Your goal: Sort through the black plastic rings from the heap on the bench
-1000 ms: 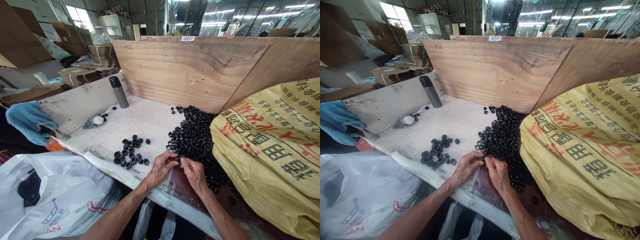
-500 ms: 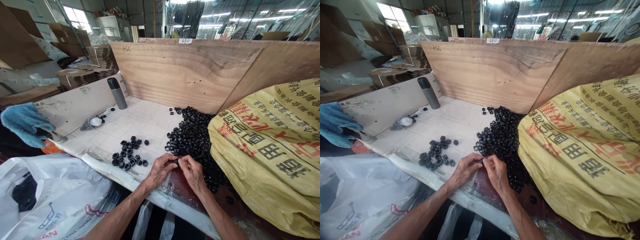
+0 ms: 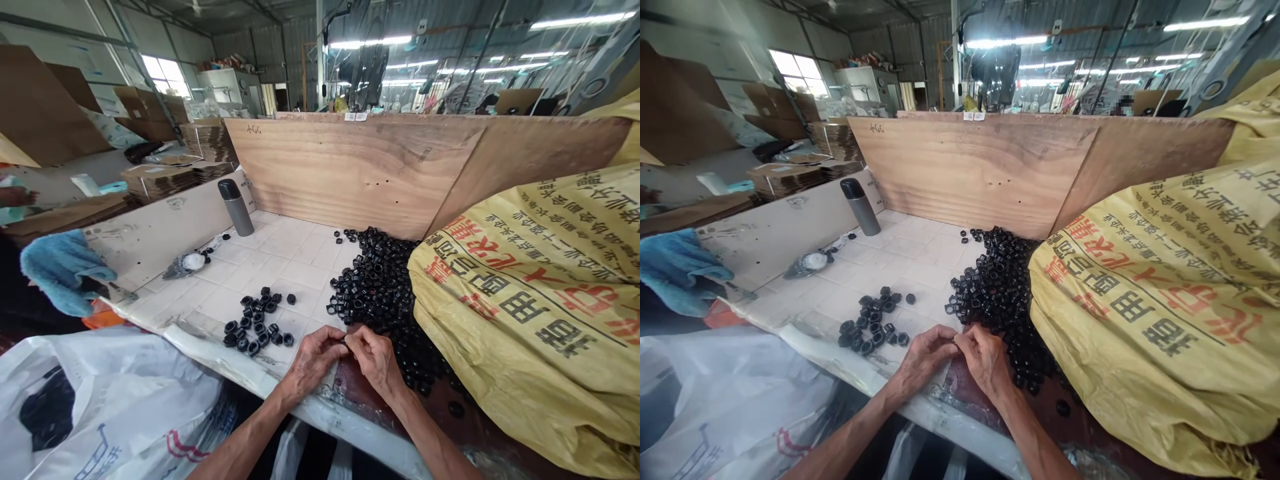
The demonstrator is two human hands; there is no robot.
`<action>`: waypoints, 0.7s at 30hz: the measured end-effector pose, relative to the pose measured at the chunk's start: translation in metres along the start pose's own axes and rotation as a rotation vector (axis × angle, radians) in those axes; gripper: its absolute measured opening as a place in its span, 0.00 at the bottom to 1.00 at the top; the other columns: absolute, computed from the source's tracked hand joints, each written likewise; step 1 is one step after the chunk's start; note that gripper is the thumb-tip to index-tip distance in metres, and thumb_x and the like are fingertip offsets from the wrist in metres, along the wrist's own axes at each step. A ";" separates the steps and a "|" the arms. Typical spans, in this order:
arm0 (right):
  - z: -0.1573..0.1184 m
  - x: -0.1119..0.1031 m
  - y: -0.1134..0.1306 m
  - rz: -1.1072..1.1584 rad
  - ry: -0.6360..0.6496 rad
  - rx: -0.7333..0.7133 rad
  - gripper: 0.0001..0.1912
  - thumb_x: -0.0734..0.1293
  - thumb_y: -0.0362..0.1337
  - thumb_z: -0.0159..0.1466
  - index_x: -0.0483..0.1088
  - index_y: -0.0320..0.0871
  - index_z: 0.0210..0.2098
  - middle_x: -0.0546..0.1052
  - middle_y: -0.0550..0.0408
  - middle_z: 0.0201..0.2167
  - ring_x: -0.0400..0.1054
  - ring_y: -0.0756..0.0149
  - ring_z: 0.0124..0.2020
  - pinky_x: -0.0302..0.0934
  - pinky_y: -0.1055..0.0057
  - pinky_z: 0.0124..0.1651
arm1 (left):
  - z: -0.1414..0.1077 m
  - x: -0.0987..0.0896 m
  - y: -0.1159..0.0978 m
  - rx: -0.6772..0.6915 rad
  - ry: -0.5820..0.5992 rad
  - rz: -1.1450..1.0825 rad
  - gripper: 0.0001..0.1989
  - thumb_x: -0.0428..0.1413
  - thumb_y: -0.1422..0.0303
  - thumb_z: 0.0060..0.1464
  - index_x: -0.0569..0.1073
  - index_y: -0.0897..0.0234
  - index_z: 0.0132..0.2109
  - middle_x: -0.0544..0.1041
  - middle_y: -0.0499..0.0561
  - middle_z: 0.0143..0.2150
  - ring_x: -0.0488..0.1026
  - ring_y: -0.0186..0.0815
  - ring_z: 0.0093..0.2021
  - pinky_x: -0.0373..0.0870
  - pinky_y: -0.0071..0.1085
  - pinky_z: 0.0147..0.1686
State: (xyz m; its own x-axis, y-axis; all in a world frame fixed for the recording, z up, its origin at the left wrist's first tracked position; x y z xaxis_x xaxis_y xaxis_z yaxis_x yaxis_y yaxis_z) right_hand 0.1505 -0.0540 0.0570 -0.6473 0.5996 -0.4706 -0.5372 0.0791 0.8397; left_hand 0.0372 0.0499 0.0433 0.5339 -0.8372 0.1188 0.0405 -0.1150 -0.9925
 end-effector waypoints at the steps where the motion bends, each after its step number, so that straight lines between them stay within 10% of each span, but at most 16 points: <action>1: 0.000 0.000 0.001 -0.010 0.001 -0.012 0.12 0.63 0.44 0.68 0.73 0.45 0.34 0.76 0.57 0.24 0.69 0.68 0.23 0.62 0.76 0.26 | -0.001 -0.001 0.001 -0.010 -0.008 -0.026 0.15 0.64 0.59 0.52 0.75 0.64 0.43 0.82 0.51 0.38 0.78 0.39 0.39 0.74 0.36 0.46; 14: 0.000 0.001 0.013 -0.076 -0.024 -0.104 0.16 0.61 0.40 0.69 0.69 0.45 0.26 0.72 0.58 0.20 0.67 0.68 0.22 0.61 0.74 0.29 | -0.010 -0.004 0.003 -0.071 -0.022 -0.147 0.15 0.67 0.61 0.50 0.75 0.65 0.41 0.81 0.50 0.34 0.78 0.35 0.35 0.74 0.33 0.43; 21: -0.002 0.003 0.020 0.075 0.052 -0.141 0.06 0.63 0.36 0.67 0.72 0.46 0.37 0.76 0.56 0.30 0.72 0.64 0.32 0.66 0.71 0.38 | -0.014 -0.007 0.005 -0.097 -0.020 -0.147 0.16 0.65 0.59 0.53 0.74 0.65 0.42 0.81 0.51 0.35 0.79 0.37 0.35 0.76 0.36 0.44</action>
State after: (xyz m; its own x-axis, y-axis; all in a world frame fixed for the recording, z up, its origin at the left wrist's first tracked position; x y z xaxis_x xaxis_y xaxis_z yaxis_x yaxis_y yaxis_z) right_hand 0.1368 -0.0527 0.0721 -0.7135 0.5574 -0.4246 -0.5547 -0.0790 0.8283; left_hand 0.0216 0.0482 0.0383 0.5447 -0.7970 0.2610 0.0383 -0.2873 -0.9571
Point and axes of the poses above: each hand's wrist, its own z-axis towards the middle knuckle, its own x-axis out of the palm, y = z × x, the point moved 5 cm from there along z, towards the middle knuckle
